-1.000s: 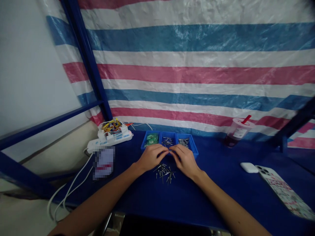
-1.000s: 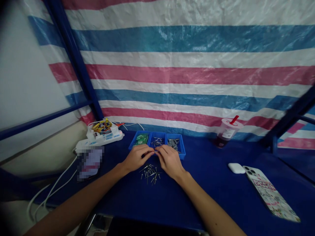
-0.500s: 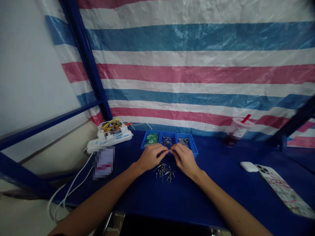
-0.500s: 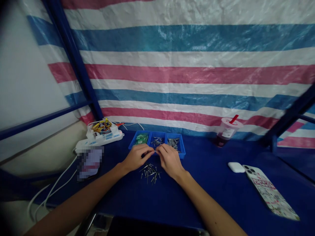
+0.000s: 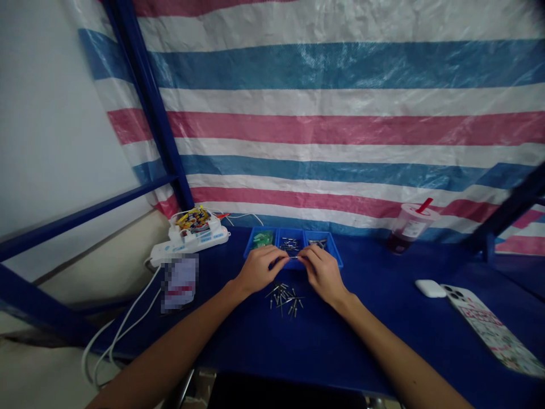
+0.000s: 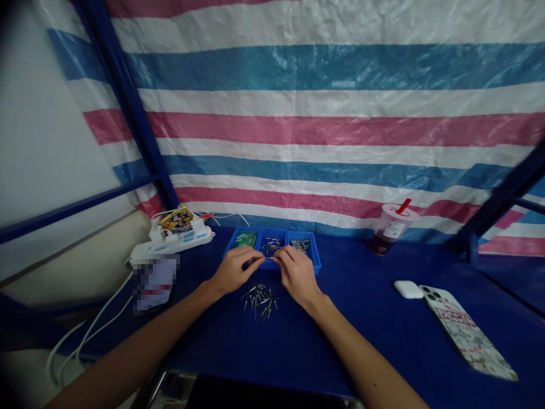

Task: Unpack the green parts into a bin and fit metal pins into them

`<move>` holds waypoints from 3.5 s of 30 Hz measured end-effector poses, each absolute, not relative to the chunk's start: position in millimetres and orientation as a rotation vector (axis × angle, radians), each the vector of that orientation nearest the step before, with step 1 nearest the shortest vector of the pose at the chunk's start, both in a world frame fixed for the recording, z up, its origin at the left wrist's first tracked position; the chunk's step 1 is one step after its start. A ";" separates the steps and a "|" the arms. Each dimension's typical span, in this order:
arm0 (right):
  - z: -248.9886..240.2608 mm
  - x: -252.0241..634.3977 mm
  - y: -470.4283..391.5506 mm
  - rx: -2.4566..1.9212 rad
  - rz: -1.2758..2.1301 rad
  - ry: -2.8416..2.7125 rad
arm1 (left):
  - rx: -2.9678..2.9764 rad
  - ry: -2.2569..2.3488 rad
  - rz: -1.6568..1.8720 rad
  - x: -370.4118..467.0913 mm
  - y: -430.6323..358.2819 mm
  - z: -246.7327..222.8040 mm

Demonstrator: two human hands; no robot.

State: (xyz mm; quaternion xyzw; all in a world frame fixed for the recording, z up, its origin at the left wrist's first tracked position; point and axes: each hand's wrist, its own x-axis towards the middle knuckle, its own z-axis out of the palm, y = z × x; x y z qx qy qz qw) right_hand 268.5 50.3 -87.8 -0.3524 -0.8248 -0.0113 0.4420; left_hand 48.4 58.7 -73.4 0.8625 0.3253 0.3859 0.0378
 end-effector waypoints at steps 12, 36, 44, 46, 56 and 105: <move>-92.4 264.8 46.2 -0.782 0.086 -2.119 | 2.724 0.864 1.126 50.2 57.8 -80.1; -90.3 273.0 53.1 -0.854 -0.044 -2.080 | 2.664 0.928 1.185 47.4 59.5 -73.9; -90.9 276.4 56.1 -0.838 -0.029 -2.036 | 2.657 0.948 1.171 45.5 61.0 -73.3; -91.5 276.4 56.7 -0.833 -0.030 -2.026 | 2.655 0.951 1.170 45.0 61.3 -73.5; -96.7 269.3 51.4 -0.752 0.034 -2.070 | 2.703 0.848 1.129 47.4 59.5 -78.8; -89.0 280.7 61.8 -1.048 -0.222 -1.848 | 2.627 0.898 0.443 5.7 78.8 -72.3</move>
